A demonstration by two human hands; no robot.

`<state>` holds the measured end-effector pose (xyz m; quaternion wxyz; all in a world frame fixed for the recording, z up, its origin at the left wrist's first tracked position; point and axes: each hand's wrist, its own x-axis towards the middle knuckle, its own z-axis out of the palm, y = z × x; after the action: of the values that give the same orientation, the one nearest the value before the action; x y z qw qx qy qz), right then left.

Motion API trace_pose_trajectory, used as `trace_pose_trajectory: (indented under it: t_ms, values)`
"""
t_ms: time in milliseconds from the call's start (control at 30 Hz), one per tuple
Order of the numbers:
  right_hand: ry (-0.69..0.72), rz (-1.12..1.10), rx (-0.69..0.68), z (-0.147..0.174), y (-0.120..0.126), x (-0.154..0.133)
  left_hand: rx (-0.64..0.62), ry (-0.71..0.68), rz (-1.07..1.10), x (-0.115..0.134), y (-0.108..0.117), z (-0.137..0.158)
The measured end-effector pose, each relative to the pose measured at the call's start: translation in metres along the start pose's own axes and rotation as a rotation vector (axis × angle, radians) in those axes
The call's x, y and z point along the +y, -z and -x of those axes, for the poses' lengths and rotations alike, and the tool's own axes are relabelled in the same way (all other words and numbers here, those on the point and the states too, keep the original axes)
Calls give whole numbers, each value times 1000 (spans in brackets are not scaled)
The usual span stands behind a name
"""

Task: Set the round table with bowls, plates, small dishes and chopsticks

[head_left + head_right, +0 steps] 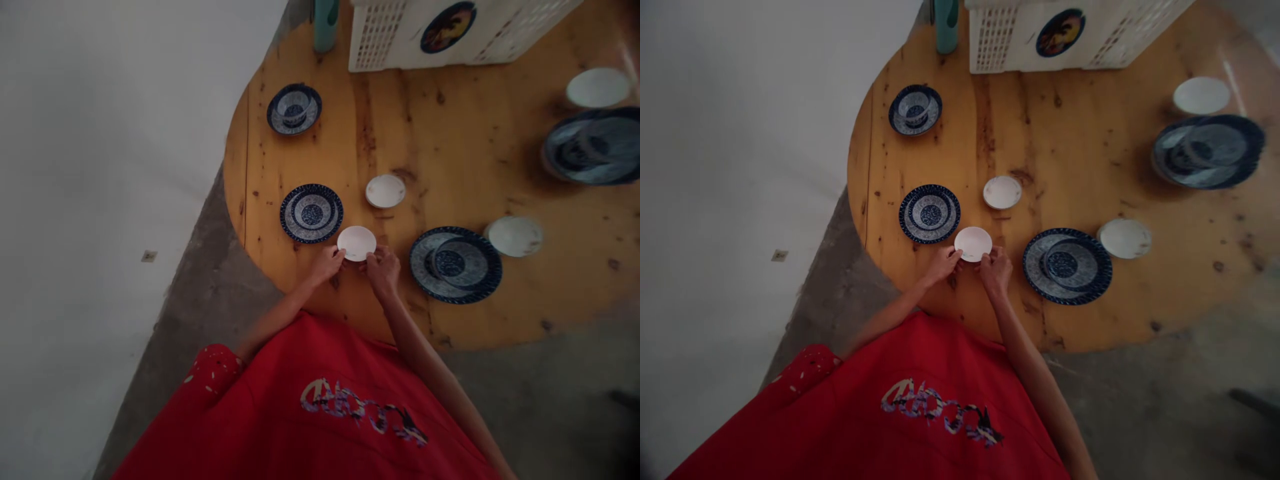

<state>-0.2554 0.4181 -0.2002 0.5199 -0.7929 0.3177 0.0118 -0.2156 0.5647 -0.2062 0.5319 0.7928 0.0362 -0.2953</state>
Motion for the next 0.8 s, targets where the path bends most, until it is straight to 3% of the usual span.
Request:
trace_pose_trajectory:
  t_ms: [200, 800]
  values:
    - [4, -3, 1, -6, -1, -1, -14, 60, 91, 5, 0, -2]
    - [23, 8, -3, -3, 0, -2, -11, 49, 103, 5, 1, -2]
